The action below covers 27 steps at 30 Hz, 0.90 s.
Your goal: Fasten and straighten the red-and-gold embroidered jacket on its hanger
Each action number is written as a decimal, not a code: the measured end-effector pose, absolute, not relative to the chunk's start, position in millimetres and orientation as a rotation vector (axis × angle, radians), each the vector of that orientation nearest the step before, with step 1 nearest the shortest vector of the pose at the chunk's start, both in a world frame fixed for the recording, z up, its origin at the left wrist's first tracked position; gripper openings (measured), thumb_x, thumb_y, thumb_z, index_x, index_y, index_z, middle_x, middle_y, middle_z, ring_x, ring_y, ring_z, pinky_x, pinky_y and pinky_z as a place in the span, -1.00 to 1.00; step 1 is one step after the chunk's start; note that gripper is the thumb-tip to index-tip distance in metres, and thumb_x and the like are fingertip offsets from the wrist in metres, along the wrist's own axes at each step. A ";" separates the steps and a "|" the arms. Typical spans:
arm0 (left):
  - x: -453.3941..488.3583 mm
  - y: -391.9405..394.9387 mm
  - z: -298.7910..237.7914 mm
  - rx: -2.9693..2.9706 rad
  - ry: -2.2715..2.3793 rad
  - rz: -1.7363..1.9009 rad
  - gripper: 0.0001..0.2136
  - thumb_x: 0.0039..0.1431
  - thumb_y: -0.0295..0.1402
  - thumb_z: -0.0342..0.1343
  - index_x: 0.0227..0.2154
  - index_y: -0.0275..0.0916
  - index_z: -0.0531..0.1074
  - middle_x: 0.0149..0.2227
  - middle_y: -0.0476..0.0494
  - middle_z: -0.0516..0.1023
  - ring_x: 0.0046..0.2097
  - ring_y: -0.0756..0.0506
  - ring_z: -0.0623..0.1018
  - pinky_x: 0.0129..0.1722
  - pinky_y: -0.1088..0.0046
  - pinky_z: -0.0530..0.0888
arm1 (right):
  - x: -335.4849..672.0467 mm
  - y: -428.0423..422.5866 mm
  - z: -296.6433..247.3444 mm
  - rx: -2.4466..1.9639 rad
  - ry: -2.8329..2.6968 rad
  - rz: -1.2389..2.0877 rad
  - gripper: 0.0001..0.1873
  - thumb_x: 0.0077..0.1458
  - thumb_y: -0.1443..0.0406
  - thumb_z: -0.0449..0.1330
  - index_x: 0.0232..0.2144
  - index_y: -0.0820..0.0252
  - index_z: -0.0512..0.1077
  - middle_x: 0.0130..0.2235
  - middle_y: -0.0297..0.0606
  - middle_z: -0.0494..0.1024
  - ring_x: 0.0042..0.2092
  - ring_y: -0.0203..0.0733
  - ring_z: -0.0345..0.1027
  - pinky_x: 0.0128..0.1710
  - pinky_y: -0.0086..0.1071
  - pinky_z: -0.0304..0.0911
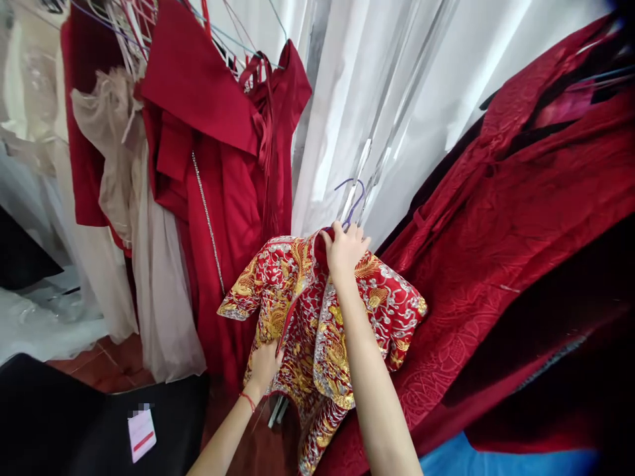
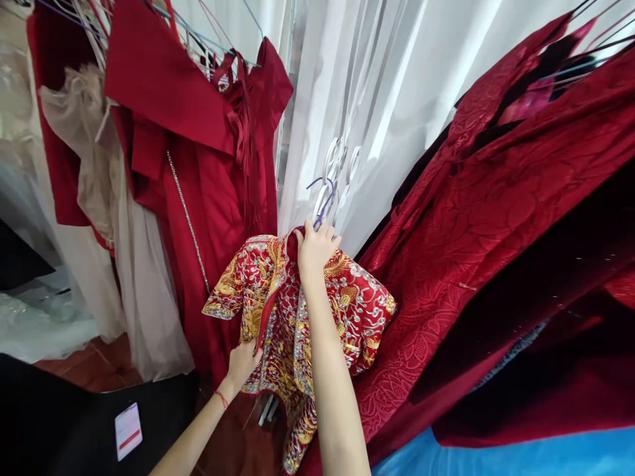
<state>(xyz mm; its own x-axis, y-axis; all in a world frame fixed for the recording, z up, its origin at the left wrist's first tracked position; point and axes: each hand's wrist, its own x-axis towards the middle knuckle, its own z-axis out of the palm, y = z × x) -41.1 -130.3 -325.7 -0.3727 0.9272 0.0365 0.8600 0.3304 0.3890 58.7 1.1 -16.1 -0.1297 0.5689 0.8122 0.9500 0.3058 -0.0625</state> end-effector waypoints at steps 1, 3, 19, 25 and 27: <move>-39.1 -131.8 -330.5 1.621 2.398 0.523 -0.74 0.32 -0.33 -0.05 -0.09 -0.22 0.51 -0.24 -0.24 0.66 -0.17 -0.17 0.65 -0.23 0.44 0.42 | 59.0 2.6 -16.8 -1.353 -1.809 -0.628 -0.65 0.25 0.05 0.12 -0.08 0.12 0.48 -0.16 0.02 0.46 -0.08 0.11 0.25 -0.15 -0.14 0.03; -36.5 -136.5 -339.2 1.576 2.399 0.543 -0.72 0.34 -0.33 -0.07 -0.04 -0.21 0.48 -0.23 -0.22 0.66 -0.16 -0.15 0.64 -0.24 0.46 0.41 | 59.5 5.4 -18.0 -1.333 -1.820 -0.619 -0.65 0.26 0.06 0.11 -0.06 0.12 0.47 -0.14 0.02 0.46 -0.06 0.12 0.24 -0.14 -0.12 0.04; 11.5 -259.7 -240.2 1.509 2.310 0.410 -0.81 0.24 -0.38 -0.02 -0.26 -0.24 0.50 -0.31 -0.24 0.60 -0.21 -0.20 0.62 -0.29 0.40 0.39 | 48.0 5.6 -18.7 -1.376 -1.785 -0.561 -0.63 0.24 0.07 0.14 -0.03 0.17 0.41 -0.10 0.03 0.40 0.00 0.16 0.18 -0.06 0.03 0.03; 48.7 -263.4 -236.0 1.638 2.110 0.593 -0.70 0.24 -0.38 -0.06 0.01 -0.26 0.37 -0.30 -0.27 0.58 -0.26 -0.22 0.60 -0.30 0.31 0.42 | 57.4 8.9 -17.2 -1.262 -1.835 -0.476 -0.61 0.28 0.04 0.07 -0.06 0.20 0.43 -0.13 0.02 0.41 -0.03 0.14 0.20 -0.07 0.01 0.03; 44.7 -248.4 -259.0 1.710 1.861 0.720 -0.75 0.24 -0.40 -0.05 -0.05 -0.23 0.36 -0.28 -0.21 0.58 -0.26 -0.15 0.59 -0.23 0.34 0.45 | 61.6 7.8 -16.3 -1.238 -1.864 -0.458 -0.61 0.29 0.03 0.04 -0.07 0.19 0.44 -0.13 0.00 0.41 -0.04 0.12 0.20 -0.07 -0.01 0.03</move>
